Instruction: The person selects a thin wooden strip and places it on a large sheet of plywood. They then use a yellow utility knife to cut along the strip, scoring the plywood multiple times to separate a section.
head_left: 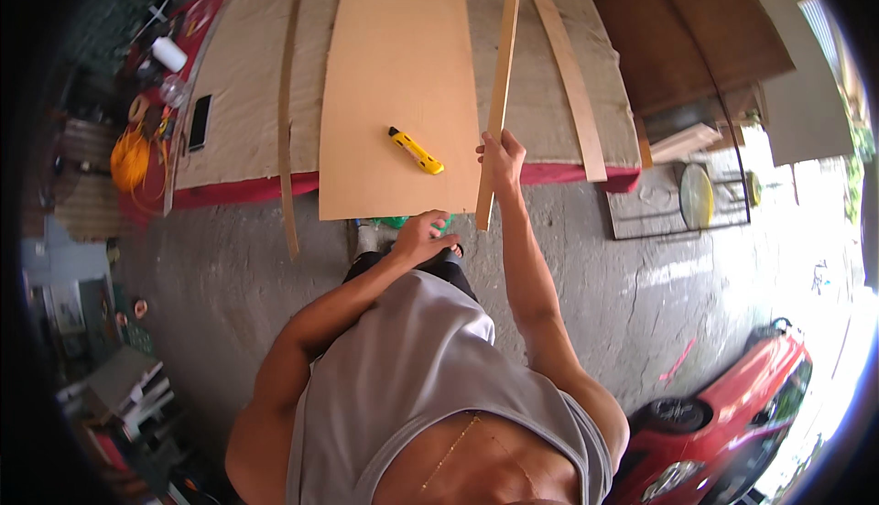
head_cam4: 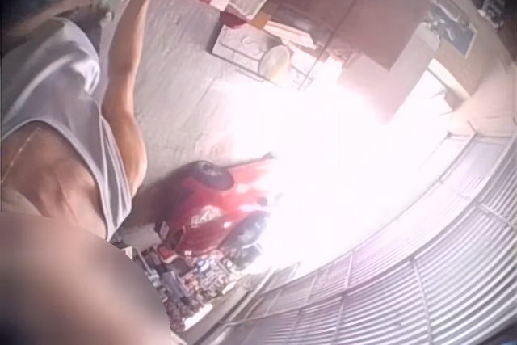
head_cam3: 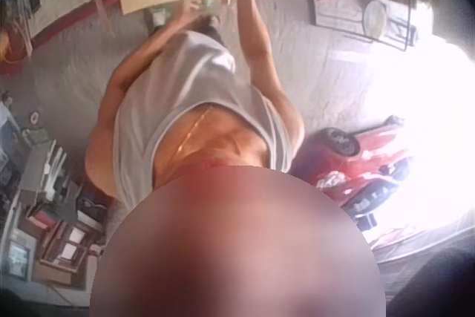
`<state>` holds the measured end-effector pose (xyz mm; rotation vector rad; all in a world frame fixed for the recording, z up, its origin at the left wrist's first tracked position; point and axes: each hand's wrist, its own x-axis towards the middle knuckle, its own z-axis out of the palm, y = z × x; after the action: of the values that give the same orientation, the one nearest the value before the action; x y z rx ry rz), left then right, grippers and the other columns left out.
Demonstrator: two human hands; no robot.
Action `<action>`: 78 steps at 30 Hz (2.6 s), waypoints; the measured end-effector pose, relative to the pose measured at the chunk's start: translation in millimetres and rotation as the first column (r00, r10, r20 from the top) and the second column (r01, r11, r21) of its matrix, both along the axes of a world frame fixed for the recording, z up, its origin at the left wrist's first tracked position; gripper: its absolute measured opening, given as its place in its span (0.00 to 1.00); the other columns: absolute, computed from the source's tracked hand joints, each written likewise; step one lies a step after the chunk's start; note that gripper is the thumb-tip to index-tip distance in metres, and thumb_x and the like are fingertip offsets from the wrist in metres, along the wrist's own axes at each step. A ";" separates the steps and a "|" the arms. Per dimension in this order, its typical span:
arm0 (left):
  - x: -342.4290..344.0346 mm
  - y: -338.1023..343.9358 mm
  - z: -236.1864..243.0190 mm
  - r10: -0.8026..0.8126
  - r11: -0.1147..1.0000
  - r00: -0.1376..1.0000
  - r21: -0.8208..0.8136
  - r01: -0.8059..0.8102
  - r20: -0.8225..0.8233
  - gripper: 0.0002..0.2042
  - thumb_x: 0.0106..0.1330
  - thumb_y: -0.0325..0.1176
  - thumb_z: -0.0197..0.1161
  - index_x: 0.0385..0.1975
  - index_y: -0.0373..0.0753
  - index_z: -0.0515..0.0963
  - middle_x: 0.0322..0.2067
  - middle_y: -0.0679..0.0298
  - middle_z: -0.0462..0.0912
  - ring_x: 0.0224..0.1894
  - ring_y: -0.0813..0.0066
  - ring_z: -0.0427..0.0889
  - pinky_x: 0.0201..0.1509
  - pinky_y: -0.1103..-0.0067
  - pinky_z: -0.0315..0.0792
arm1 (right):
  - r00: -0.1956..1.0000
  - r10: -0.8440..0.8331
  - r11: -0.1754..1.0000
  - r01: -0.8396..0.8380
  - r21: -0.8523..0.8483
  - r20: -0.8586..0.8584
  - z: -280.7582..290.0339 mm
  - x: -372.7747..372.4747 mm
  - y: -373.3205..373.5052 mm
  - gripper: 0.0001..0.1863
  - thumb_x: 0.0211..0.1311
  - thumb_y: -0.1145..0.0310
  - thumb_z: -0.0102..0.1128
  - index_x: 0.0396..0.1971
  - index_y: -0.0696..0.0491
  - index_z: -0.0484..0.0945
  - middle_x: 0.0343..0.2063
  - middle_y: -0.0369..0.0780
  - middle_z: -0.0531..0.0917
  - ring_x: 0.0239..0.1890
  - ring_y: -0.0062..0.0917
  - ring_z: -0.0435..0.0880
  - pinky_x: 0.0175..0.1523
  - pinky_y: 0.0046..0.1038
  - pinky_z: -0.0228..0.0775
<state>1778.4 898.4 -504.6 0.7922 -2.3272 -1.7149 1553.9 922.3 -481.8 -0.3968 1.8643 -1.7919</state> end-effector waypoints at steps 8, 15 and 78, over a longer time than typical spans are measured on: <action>20.0 2.2 -31.9 0.457 0.887 0.887 -0.099 -0.450 0.061 0.24 0.52 0.45 0.74 0.46 0.37 0.78 0.38 0.54 0.83 0.35 0.67 0.84 0.39 0.75 0.77 | 0.898 0.022 0.932 0.141 0.334 -0.439 -94.5 -46.0 -51.6 0.34 0.53 0.52 0.67 0.55 0.59 0.71 0.54 0.53 0.70 0.57 0.47 0.68 0.59 0.44 0.62; 41.5 9.7 -40.3 0.608 0.791 0.790 -0.144 -0.595 0.081 0.23 0.52 0.40 0.74 0.45 0.36 0.79 0.37 0.55 0.83 0.36 0.70 0.83 0.40 0.77 0.77 | 0.775 0.410 0.809 -0.065 0.584 -0.482 -72.4 -27.2 -20.1 0.36 0.46 0.52 0.69 0.56 0.52 0.71 0.49 0.48 0.71 0.53 0.44 0.69 0.56 0.45 0.64; 236.7 -256.2 -94.4 0.818 0.521 0.569 -0.527 -0.671 0.085 0.18 0.59 0.43 0.67 0.36 0.31 0.81 0.25 0.65 0.82 0.28 0.77 0.80 0.33 0.80 0.74 | 0.796 -0.168 0.857 0.410 -0.314 0.581 -62.4 220.8 39.8 0.16 0.68 0.65 0.56 0.48 0.59 0.72 0.38 0.41 0.82 0.37 0.31 0.84 0.45 0.35 0.77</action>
<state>2015.2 642.3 -599.0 1.7487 -1.8828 -0.6579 1774.8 962.0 -544.2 0.2665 1.1756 -2.2377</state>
